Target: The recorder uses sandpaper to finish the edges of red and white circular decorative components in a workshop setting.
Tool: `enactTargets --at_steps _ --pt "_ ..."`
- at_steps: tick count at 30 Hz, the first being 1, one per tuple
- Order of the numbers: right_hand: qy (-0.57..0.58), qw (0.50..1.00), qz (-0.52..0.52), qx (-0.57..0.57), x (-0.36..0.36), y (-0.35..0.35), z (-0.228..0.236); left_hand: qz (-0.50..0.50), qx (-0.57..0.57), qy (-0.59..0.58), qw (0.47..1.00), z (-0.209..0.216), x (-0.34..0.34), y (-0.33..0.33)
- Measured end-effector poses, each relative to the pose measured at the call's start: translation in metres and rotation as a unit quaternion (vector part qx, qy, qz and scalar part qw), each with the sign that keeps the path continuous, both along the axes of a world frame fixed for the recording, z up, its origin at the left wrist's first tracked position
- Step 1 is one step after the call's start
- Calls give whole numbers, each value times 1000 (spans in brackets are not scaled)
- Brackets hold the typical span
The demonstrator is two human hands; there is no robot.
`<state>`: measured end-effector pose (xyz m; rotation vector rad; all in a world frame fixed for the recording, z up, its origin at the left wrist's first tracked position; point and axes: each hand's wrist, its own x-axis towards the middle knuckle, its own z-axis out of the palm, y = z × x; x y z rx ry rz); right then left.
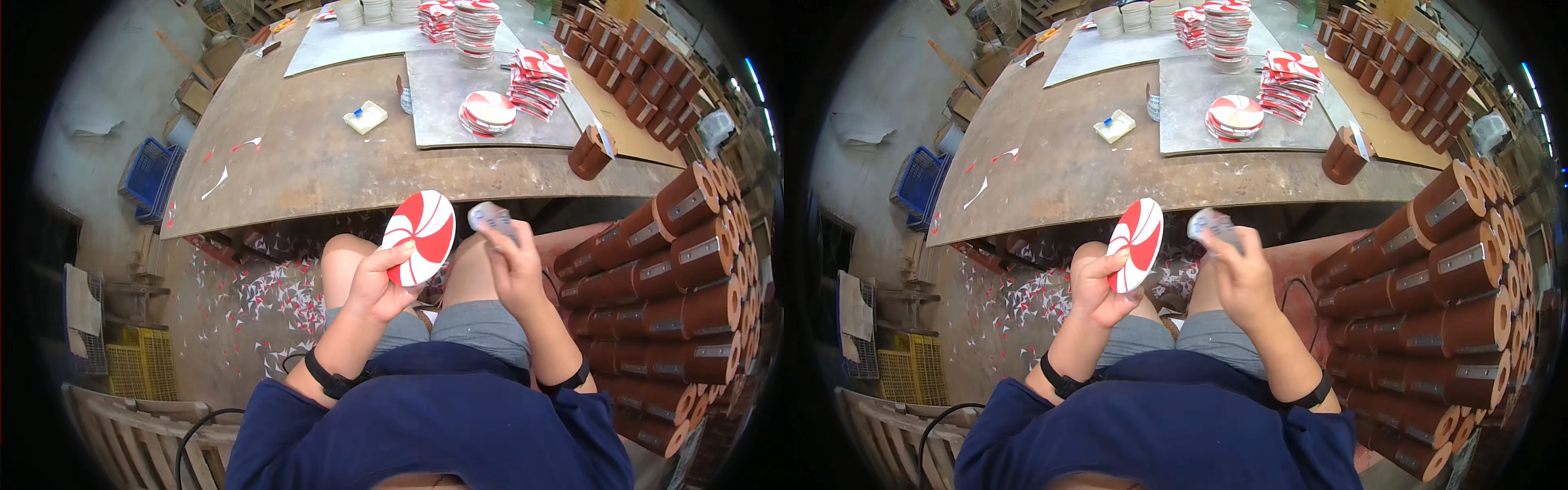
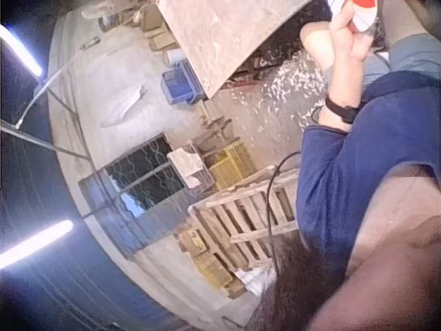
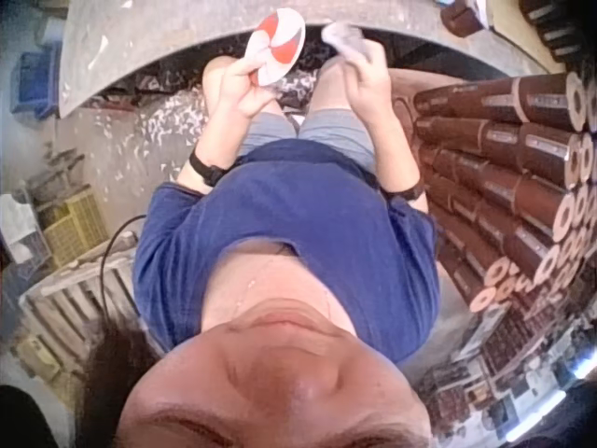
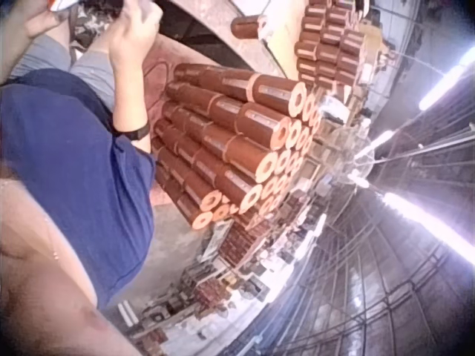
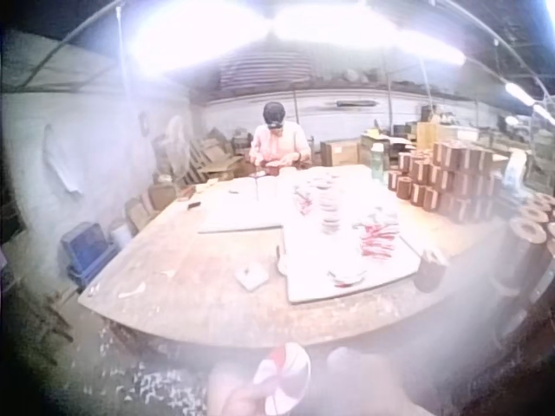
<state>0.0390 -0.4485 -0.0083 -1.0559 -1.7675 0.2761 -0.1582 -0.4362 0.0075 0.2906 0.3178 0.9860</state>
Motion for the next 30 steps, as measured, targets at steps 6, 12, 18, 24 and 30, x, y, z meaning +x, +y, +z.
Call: enactTargets --at_steps 6,12,18,24,30 --pt "34 999 17 9 -20 0 39 -9 -48 -7 999 2 6 -3" --pt "-36 996 -37 66 -38 -16 26 -10 -40 -79 996 -12 1 4" --pt "-90 992 -6 88 -28 -17 33 -16 -41 -72 996 -10 0 3" --pt "-33 996 -20 85 -35 -15 26 -2 -53 -62 997 -6 0 2" --pt "-40 991 -16 124 -29 -12 26 -4 -46 -58 997 -11 1 3"
